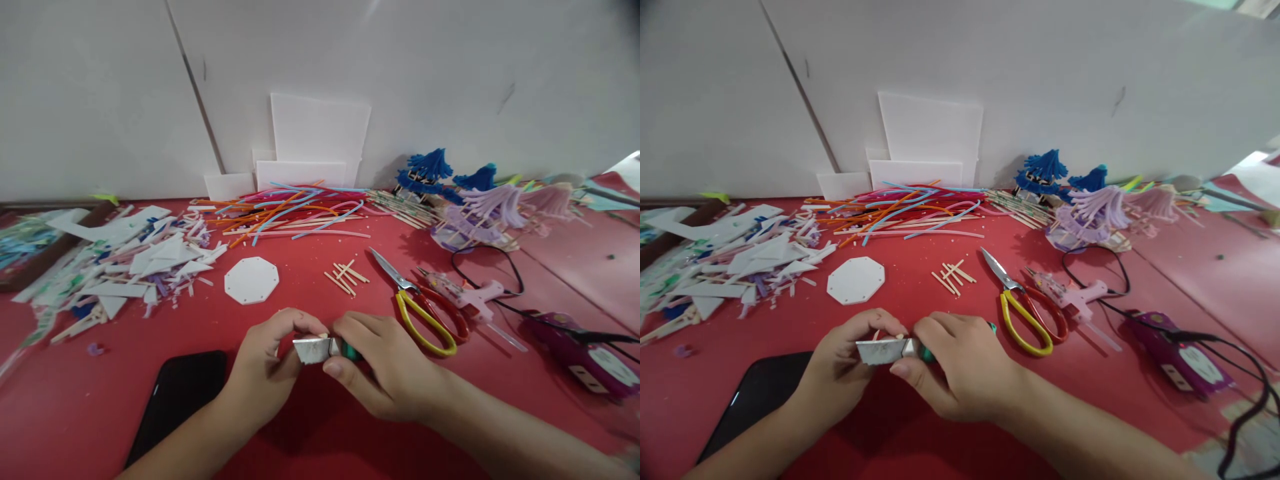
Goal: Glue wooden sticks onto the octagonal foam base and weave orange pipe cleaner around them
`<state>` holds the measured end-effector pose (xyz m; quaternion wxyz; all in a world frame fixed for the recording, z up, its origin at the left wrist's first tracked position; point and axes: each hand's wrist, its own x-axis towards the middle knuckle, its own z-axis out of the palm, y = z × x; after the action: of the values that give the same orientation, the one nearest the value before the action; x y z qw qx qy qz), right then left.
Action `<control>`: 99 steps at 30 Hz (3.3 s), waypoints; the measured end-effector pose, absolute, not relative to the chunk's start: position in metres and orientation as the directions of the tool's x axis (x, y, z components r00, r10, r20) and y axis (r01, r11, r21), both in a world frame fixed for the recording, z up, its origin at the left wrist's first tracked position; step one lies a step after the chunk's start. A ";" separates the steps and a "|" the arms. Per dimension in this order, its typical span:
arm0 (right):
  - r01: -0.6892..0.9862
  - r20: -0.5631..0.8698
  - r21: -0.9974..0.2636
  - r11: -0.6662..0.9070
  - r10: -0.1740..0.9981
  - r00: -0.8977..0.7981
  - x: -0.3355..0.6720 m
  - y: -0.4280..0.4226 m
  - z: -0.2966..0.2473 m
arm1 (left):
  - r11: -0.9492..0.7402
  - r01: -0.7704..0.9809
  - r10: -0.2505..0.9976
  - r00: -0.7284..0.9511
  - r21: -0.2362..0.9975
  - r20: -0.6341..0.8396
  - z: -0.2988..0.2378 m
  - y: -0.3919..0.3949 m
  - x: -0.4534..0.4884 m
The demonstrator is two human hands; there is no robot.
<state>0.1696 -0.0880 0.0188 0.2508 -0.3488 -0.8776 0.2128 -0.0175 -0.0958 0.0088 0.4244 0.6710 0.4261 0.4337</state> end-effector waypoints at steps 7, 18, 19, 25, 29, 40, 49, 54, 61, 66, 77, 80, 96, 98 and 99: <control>0.507 0.284 -0.552 0.663 0.720 -0.633 0.170 -0.089 0.019 | -0.298 0.219 0.928 0.297 0.929 0.227 0.007 -0.097 -0.018; 0.502 0.309 -0.517 0.693 0.698 -0.646 0.171 -0.088 0.021 | -0.290 0.209 0.925 0.313 0.934 0.217 0.008 -0.096 -0.016; 0.499 0.314 -0.517 0.696 0.696 -0.645 0.171 -0.088 0.020 | -0.282 0.206 0.928 0.308 0.937 0.212 0.008 -0.097 -0.016; 0.495 0.315 -0.517 0.699 0.692 -0.649 0.171 -0.089 0.020 | -0.246 0.209 0.928 0.333 0.947 0.168 0.007 -0.098 -0.017; 0.498 0.304 -0.526 0.690 0.698 -0.648 0.171 -0.088 0.022 | -0.257 0.229 0.923 0.345 0.939 0.168 0.009 -0.097 -0.017; 0.498 0.283 -0.547 0.672 0.709 -0.646 0.173 -0.087 0.022 | -0.248 0.232 0.924 0.347 0.941 0.158 0.009 -0.096 -0.016; 0.503 0.257 -0.563 0.655 0.718 -0.647 0.172 -0.089 0.020 | -0.246 0.240 0.929 0.335 0.939 0.158 0.009 -0.095 -0.016; 0.496 0.258 -0.562 0.661 0.711 -0.654 0.172 -0.089 0.022 | -0.263 0.241 0.924 0.342 0.934 0.172 0.006 -0.095 -0.017; 0.499 0.267 -0.549 0.670 0.707 -0.655 0.172 -0.088 0.022 | -0.254 0.256 0.927 0.339 0.932 0.160 0.003 -0.095 -0.018; 0.477 0.262 -0.570 0.669 0.698 -0.666 0.172 -0.088 0.021 | -0.186 0.209 0.937 0.332 0.960 0.110 0.002 -0.095 -0.018; 0.450 0.333 -0.543 0.709 0.674 -0.659 0.172 -0.090 0.022 | -0.227 0.213 0.938 0.311 0.950 0.154 0.010 -0.096 -0.016; 0.518 0.368 -0.532 0.670 0.733 -0.572 0.183 -0.079 0.024 | -0.336 0.213 0.896 0.372 0.917 0.242 0.016 -0.102 -0.014; 0.475 0.274 -0.643 0.601 0.760 -0.590 0.173 -0.091 0.028 | -0.418 0.259 0.886 0.329 0.871 0.327 0.010 -0.095 -0.020; 0.486 0.258 -0.631 0.605 0.754 -0.604 0.173 -0.092 0.027 | -0.417 0.267 0.888 0.325 0.869 0.326 0.010 -0.095 -0.020; 0.490 0.254 -0.623 0.610 0.750 -0.611 0.173 -0.092 0.027 | -0.420 0.266 0.887 0.324 0.868 0.330 0.009 -0.095 -0.020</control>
<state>0.1725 -0.0918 0.0267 0.2546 -0.3601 -0.8603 0.2555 -0.0202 -0.0955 0.0095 0.3646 0.7272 0.3964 0.4255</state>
